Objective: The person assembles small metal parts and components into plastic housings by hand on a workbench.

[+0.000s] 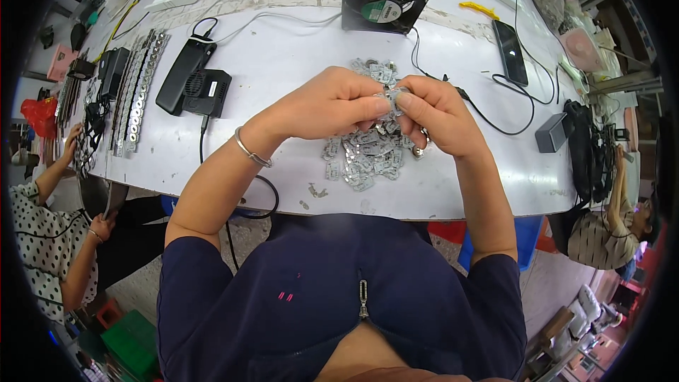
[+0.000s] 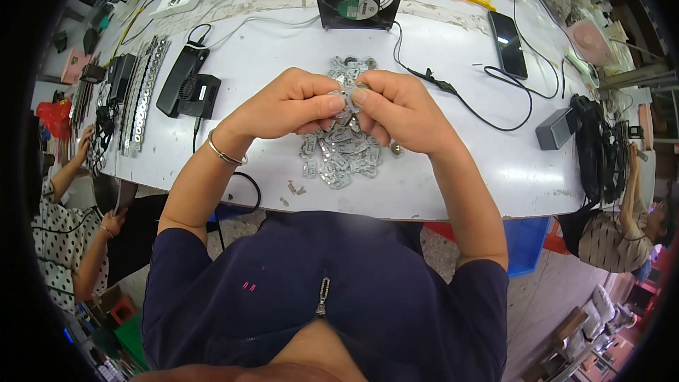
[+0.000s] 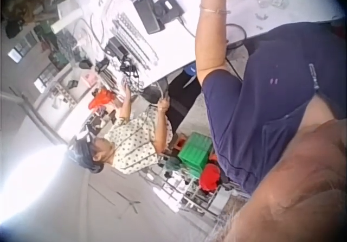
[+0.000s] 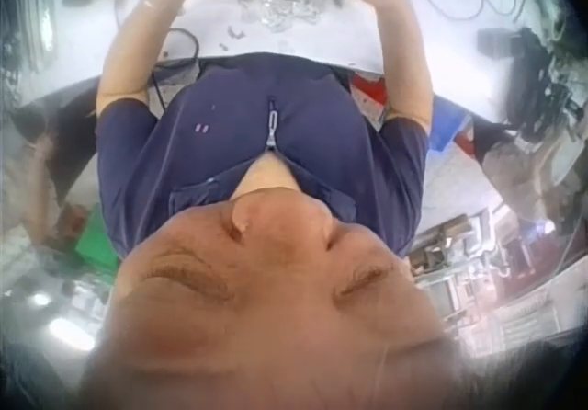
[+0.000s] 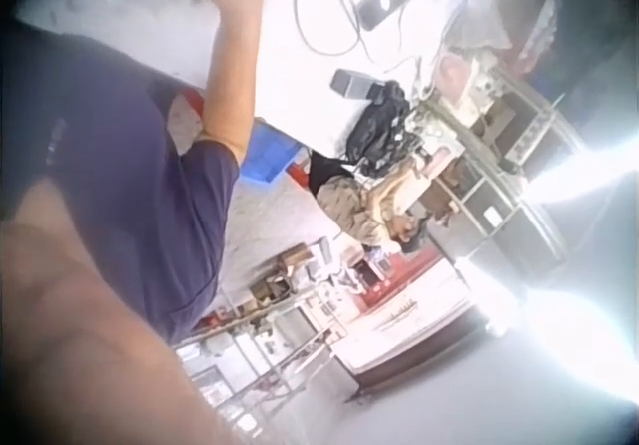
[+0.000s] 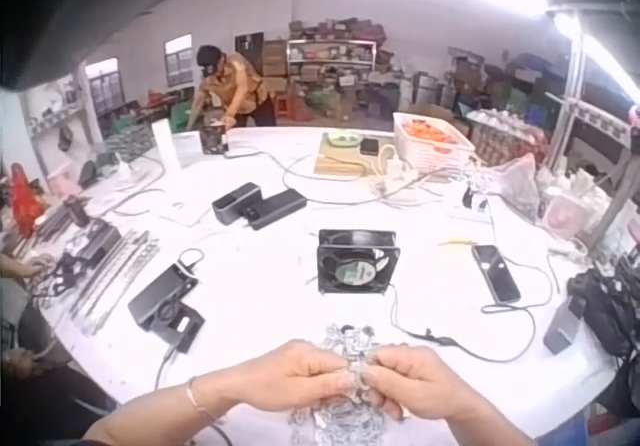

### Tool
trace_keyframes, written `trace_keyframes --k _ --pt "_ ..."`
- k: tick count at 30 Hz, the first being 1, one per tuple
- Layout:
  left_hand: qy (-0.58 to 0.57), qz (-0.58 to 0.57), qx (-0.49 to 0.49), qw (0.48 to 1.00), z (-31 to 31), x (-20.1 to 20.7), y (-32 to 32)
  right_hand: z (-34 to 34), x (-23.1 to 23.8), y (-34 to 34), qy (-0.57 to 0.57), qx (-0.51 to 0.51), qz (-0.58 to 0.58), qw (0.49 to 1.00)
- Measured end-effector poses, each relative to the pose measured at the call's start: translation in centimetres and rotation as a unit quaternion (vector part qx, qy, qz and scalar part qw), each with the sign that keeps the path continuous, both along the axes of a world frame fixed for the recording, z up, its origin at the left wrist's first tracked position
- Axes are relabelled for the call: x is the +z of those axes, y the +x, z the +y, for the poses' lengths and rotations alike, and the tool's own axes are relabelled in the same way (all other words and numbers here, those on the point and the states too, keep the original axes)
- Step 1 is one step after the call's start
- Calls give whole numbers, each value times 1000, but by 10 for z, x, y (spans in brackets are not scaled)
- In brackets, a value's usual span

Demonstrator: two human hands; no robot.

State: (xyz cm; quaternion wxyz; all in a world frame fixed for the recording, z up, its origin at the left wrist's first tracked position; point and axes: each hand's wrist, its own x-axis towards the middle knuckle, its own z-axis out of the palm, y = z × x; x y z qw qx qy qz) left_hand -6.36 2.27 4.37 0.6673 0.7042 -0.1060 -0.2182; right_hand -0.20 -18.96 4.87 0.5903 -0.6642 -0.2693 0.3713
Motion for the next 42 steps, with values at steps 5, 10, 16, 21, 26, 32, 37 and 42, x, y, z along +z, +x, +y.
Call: trace_keyframes --k 5,10,16,21,26,32,37,42 --pt "-78 15 39 996 7 3 3 11 -11 6 91 -32 111 989" --pt "-208 53 144 966 21 -7 9 20 -9 15 -4 -122 30 992" --pt "-313 108 210 920 25 -25 15 23 -13 18 -8 -118 30 992" --pt "-233 108 187 948 20 -23 9 22 -20 25 -2 -79 98 992" --pt "283 -451 213 819 7 -22 8 26 -18 26 -18 -75 80 994" --pt "366 -523 207 741 11 -25 19 37 -9 27 -83 -102 -68 989" --pt "366 -563 224 707 19 -28 34 50 -9 35 -89 -112 -124 982" --pt "365 -575 252 688 26 -37 50 65 -15 45 -43 -147 -138 978"
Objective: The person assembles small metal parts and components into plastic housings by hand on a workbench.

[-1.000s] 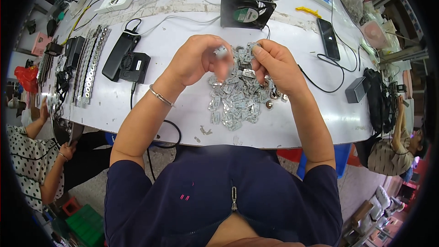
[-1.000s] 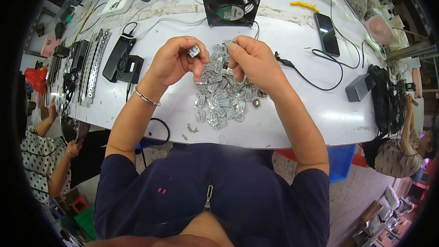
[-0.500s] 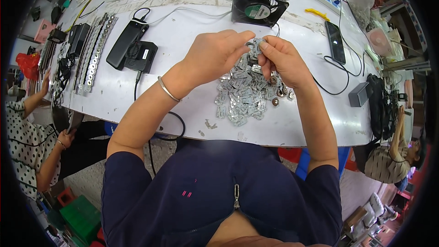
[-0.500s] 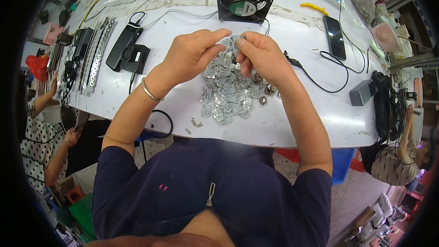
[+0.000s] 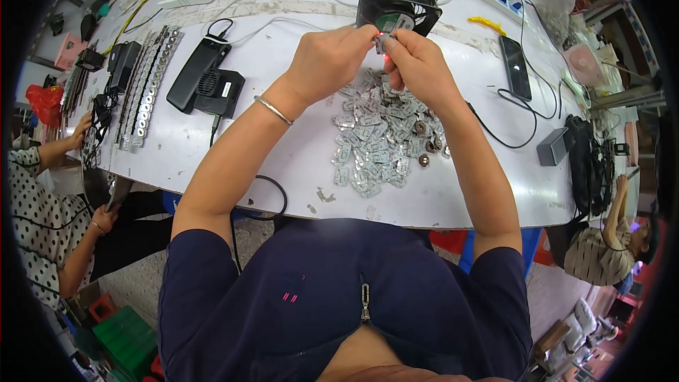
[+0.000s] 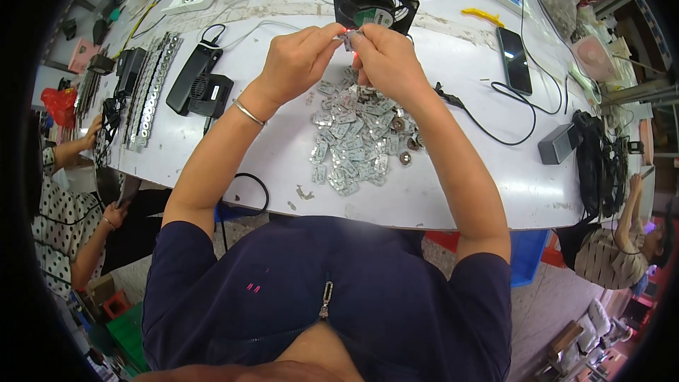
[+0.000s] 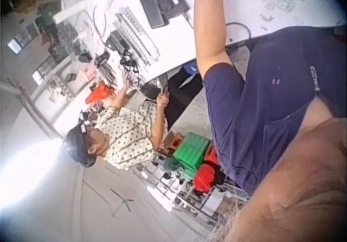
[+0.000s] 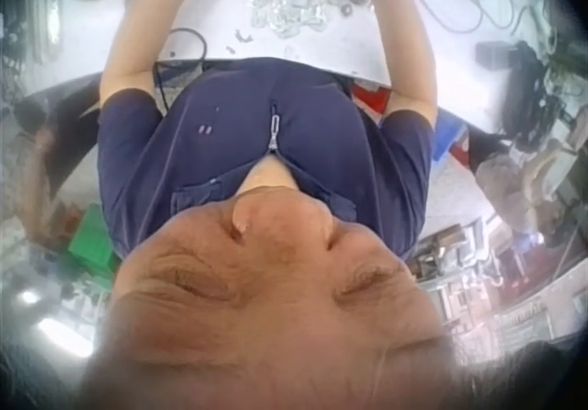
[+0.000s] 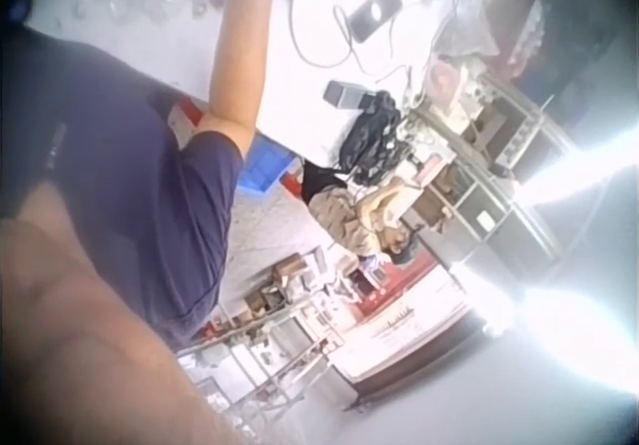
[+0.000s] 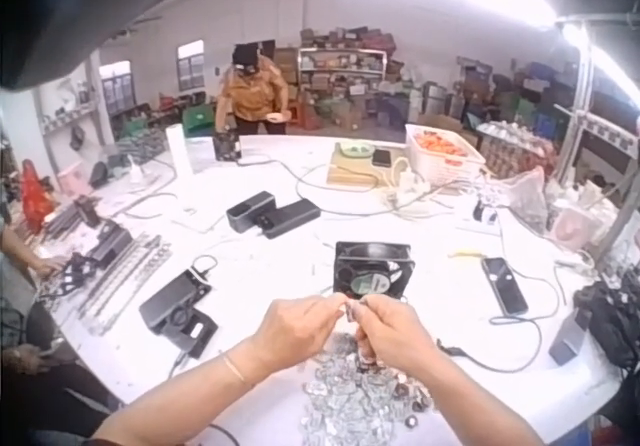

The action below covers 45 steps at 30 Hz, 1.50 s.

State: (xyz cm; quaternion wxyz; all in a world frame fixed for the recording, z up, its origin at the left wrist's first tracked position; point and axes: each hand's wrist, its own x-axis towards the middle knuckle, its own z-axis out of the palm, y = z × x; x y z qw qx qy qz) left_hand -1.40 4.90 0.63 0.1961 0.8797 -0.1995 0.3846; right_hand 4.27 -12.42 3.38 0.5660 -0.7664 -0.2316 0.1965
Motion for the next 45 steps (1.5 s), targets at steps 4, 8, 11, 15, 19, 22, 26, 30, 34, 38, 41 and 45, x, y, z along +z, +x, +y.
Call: trace_keyframes --k 4,8,11,15,19,22,26,30,34,38,41,45 --pt "-31 -6 9 999 7 -4 10 11 -8 10 -1 8 -21 1000" --pt "-96 11 41 995 10 -7 14 21 -10 17 -12 -7 -63 998" --pt "-149 25 53 987 9 -7 11 25 -14 21 -3 -20 -67 998" --pt "-146 30 53 987 4 -6 4 27 -15 22 27 -31 -35 999" --pt "-127 22 44 991 2 -7 3 25 -11 14 44 -30 7 999" --pt "-109 9 41 993 -4 -10 2 19 -13 11 52 -39 30 997" --pt "-189 118 18 975 -14 -12 -13 1 -16 -4 23 -50 38 998" --pt "-234 239 -54 941 -25 -4 -24 -34 -16 -26 -94 1 -33 995" --pt "-154 326 -113 926 -31 0 -29 -60 -19 -42 -96 -37 -83 991" --pt "-141 325 -183 917 -22 9 -29 -63 -16 -43 -46 -28 -182 982" --pt "-212 366 -239 874 -21 30 -37 -53 -6 -45 -15 20 -49 999" --pt "-317 466 -293 772 -17 40 -40 -43 -4 -50 64 18 -1 998"
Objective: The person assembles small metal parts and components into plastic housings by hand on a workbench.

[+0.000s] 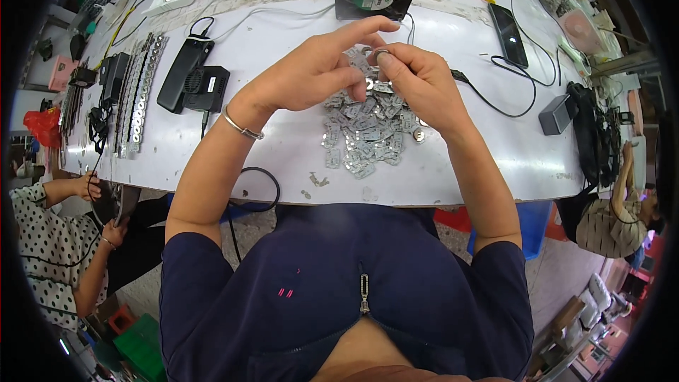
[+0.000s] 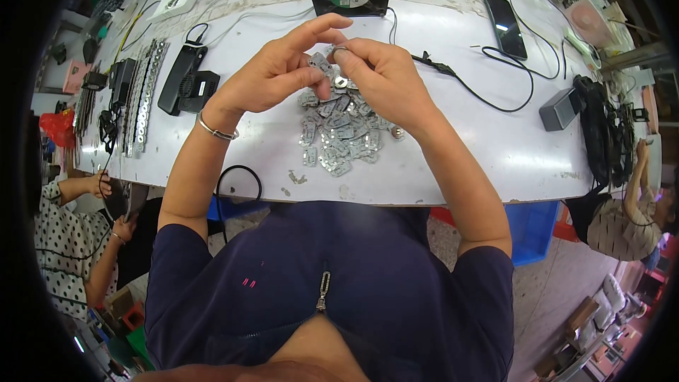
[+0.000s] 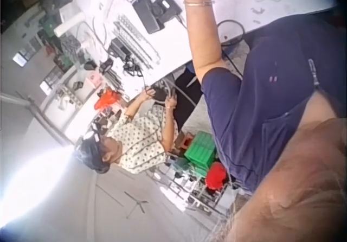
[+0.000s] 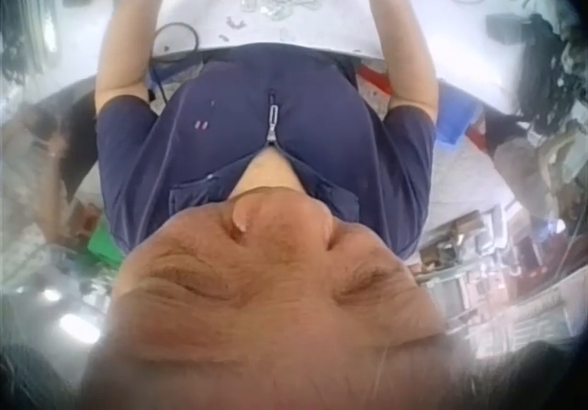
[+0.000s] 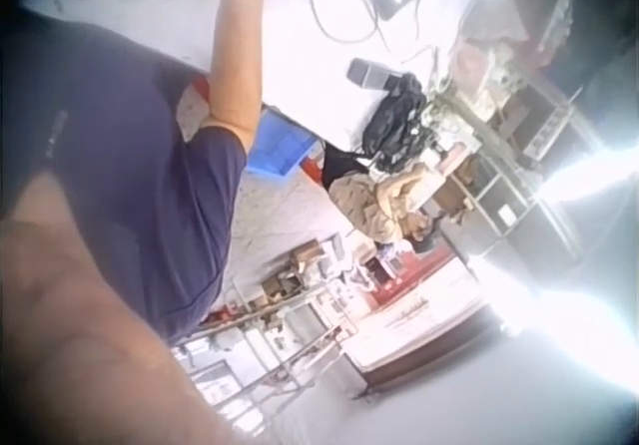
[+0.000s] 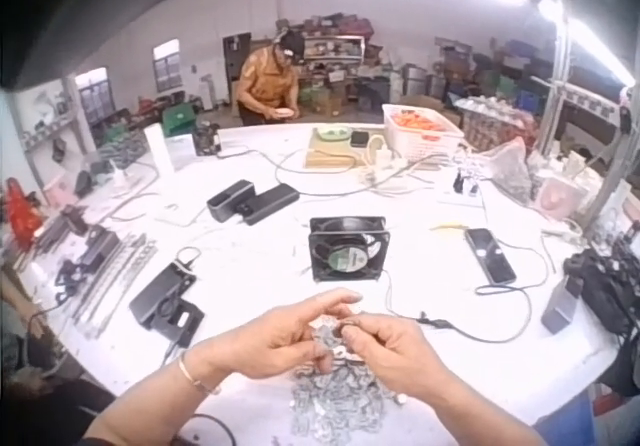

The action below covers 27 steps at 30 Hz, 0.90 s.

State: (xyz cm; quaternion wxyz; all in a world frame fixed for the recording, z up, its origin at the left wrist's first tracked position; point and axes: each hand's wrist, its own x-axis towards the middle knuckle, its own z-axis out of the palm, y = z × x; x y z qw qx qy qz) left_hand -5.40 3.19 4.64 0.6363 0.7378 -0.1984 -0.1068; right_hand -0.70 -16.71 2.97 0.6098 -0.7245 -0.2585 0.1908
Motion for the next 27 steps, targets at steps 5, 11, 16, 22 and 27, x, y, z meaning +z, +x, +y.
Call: trace_keyframes --k 5,11,16,22,27 --pt "26 -9 -14 1000 1 9 2 5 -4 -5 6 12 -22 1000" --pt "30 3 -32 999 3 5 7 1 -2 -1 -32 23 -3 999" --pt "12 18 -68 997 5 4 11 -8 5 7 -31 57 69 995" --pt "43 37 -74 996 2 0 16 -7 2 11 -99 68 50 991" --pt "-61 46 34 996 -9 -22 13 0 -10 11 -82 5 -54 995"
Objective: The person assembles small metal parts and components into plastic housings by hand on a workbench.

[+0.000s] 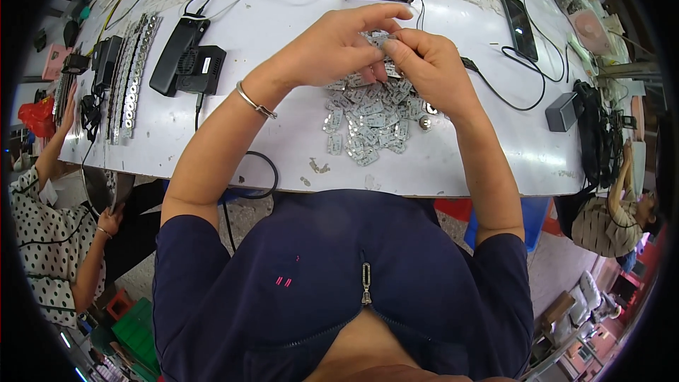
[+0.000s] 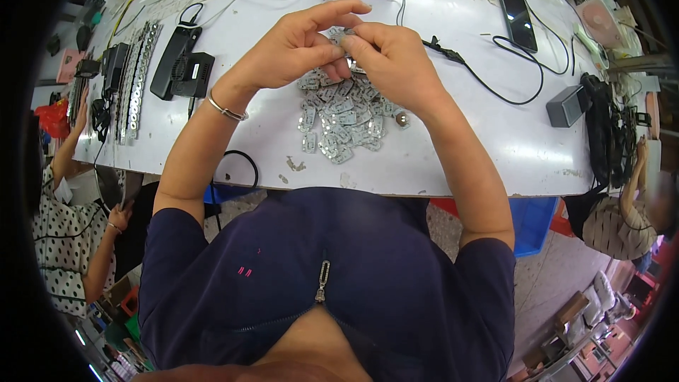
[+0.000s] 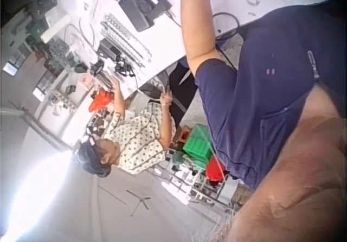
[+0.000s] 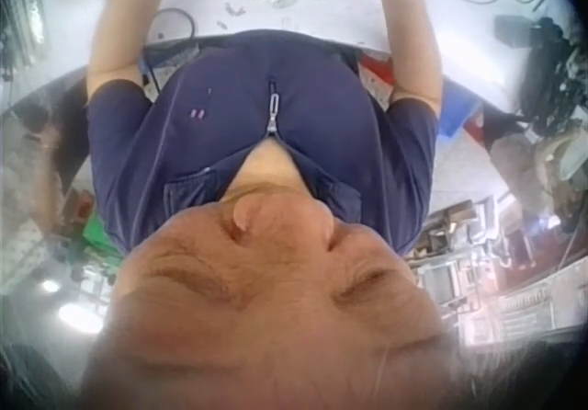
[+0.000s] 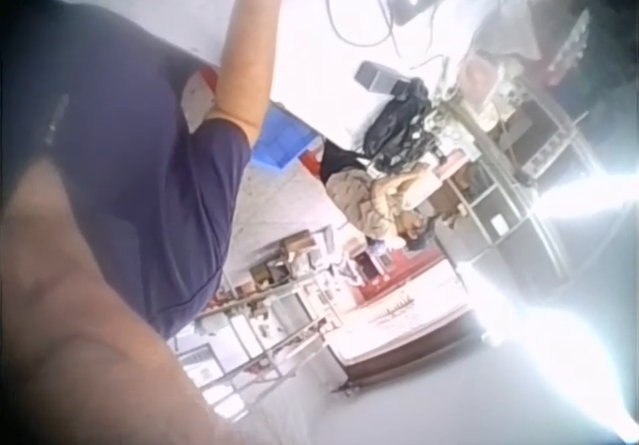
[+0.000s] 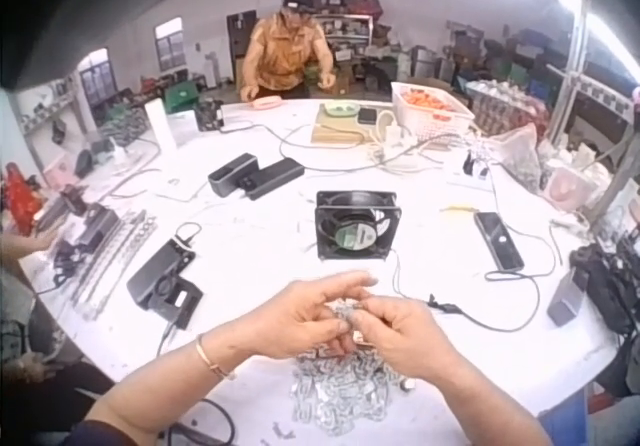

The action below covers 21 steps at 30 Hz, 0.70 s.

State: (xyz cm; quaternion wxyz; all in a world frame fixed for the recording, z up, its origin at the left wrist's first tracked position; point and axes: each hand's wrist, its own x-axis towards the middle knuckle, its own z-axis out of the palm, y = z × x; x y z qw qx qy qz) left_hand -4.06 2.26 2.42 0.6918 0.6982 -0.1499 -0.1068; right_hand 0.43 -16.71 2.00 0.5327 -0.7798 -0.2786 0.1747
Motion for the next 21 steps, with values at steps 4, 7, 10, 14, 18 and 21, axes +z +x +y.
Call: trace_keyframes --k 4,7,10,14,18,21 --pt "154 -57 79 983 5 3 -1 -1 -1 13 10 -42 86 995" --pt "286 -314 133 896 10 -6 5 3 1 14 22 -58 115 991" --pt "310 -404 178 842 12 -8 9 8 0 17 43 -51 97 993" --pt "336 -445 207 804 16 -11 13 19 4 20 64 -59 97 991" --pt "337 -468 248 778 20 -16 21 30 3 26 69 -75 73 992" --pt "284 -431 296 804 20 -21 29 40 0 34 82 -92 2 992"
